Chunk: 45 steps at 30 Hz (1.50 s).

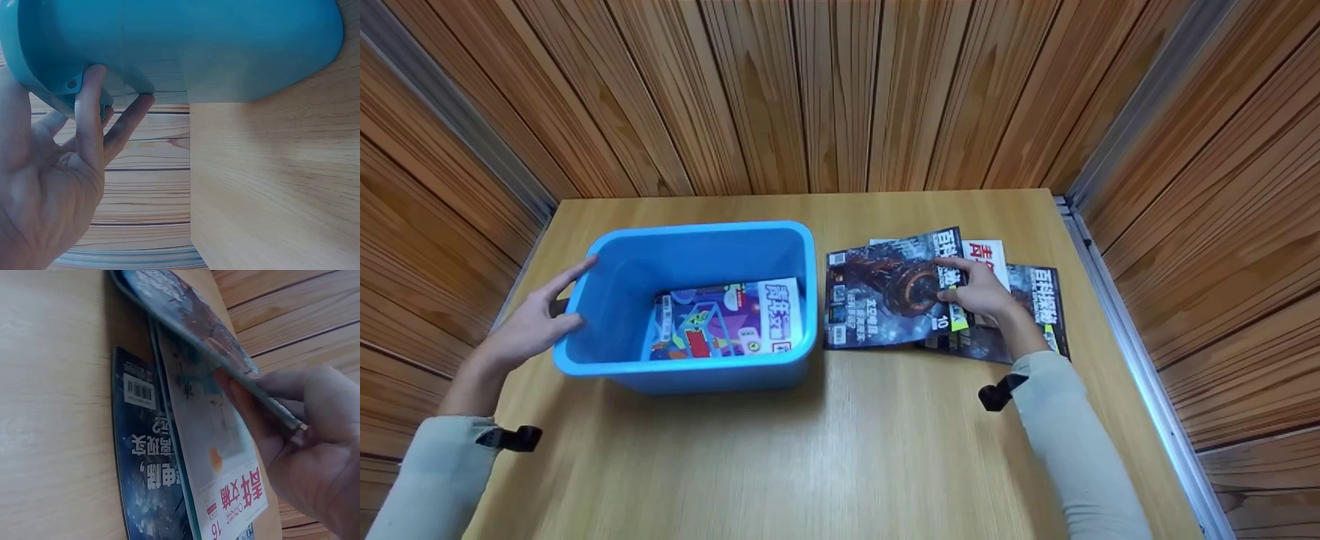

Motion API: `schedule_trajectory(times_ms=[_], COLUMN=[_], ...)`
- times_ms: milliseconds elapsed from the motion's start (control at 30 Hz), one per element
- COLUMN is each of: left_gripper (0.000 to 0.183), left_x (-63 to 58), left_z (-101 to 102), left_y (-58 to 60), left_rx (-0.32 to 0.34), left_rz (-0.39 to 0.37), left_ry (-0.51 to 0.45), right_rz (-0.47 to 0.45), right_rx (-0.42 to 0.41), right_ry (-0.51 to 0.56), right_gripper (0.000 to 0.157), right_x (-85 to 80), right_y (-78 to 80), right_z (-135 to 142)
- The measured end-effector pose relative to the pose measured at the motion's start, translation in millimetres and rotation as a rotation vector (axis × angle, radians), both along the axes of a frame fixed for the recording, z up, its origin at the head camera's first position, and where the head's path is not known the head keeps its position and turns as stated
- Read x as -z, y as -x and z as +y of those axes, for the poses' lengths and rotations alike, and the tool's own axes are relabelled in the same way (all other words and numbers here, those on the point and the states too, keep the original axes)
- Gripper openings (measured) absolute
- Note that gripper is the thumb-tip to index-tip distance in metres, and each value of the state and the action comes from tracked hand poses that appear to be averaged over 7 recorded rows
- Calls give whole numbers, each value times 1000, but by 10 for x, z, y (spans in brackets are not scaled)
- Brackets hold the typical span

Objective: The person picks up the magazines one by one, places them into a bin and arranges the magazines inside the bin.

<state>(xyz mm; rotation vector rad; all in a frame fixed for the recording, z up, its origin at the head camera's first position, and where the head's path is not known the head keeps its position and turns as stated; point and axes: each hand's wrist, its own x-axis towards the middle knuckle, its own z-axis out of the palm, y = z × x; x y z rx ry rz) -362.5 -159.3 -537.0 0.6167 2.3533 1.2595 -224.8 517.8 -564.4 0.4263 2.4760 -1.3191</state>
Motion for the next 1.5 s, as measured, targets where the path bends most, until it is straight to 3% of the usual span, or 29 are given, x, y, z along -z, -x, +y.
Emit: schedule_trajectory(times_ms=[467,933,1500], left_gripper=[89,87,88], left_x=[6,9,16], left_z=[11,6,3], left_y=[-5,-5,-5], left_rx=[-1,-9,-7], left_rz=[-6,-8,-1], left_ry=[-7,1,1], right_rz=[142,128,137], right_rx=[57,119,208], right_ry=[66,103,89], right_gripper=[74,68,64], right_x=[-92,-68,-328], right_y=[-99,-125,-145], right_z=[-132,-156,-150])
